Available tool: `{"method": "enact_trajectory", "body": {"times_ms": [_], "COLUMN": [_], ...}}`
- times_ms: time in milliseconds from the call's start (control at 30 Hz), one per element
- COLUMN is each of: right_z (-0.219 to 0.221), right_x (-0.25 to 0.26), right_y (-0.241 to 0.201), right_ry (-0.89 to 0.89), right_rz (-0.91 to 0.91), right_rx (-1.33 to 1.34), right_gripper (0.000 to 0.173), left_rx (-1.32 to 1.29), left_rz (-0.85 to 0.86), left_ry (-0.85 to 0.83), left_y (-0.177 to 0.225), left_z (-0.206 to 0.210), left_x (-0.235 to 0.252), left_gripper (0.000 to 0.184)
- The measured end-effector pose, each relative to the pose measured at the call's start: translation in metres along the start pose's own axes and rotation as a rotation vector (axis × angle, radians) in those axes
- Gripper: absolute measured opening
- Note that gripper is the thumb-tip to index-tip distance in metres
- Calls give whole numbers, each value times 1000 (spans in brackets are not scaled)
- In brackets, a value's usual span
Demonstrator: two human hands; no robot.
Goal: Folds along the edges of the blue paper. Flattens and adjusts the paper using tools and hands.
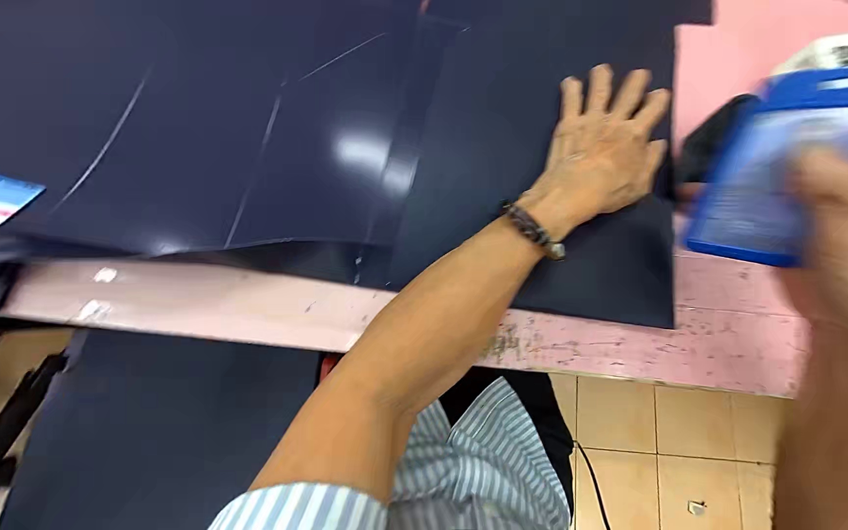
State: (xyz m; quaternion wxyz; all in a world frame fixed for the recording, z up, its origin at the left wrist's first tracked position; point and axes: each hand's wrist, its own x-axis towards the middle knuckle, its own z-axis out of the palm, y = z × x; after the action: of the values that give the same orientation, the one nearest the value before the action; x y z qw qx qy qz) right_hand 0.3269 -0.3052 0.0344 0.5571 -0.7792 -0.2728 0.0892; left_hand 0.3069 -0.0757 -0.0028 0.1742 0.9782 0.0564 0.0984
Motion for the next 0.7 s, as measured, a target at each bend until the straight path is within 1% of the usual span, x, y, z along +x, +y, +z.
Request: {"method": "enact_trajectory", "body": {"times_ms": [33, 67, 100, 133, 200, 233, 300, 367, 433, 467, 533, 700], "right_z": [29, 38, 33, 19, -12, -16, -5, 18, 37, 42, 47, 56], "right_x": [21, 38, 51, 60, 73, 76, 75, 81, 94, 100, 115, 168], "right_y": [-8, -7, 0, 9, 17, 12, -7, -13, 1, 10, 18, 13], "right_ry": [46, 101, 170, 245, 331, 328, 268, 151, -10, -52, -91, -176], "right_rz": [45, 103, 148, 164, 122, 65, -112, -310, -416, -463, -498, -406], "right_rx": [67, 81, 25, -107, -374, -497, -709, -847, -935, -973, -1008, -1043], "right_gripper": [33, 28, 28, 34, 47, 48, 46, 39, 31, 29, 29, 32], "left_rx": [9, 16, 26, 36, 63, 79, 98, 94, 72, 54, 20, -72], "left_rz": [3, 2, -6, -13, -37, -46, -38, -22, -15, -20, -43, -58], "left_ry": [-19, -29, -40, -47, -74, -93, -100, -82, -68, -56, -40, 24], "left_y": [-2, -3, -4, -3, 0, 1, 2, -1, -5, -5, -5, -4], "left_z": [-2, -3, -4, -5, -8, -10, -12, -12, -11, -11, -9, -6], "left_x": [1, 2, 3, 3, 1, 1, 2, 4, 4, 4, 4, 3], "left_gripper": [53, 53, 52, 53, 56, 58, 59, 57, 53, 51, 52, 60]}}
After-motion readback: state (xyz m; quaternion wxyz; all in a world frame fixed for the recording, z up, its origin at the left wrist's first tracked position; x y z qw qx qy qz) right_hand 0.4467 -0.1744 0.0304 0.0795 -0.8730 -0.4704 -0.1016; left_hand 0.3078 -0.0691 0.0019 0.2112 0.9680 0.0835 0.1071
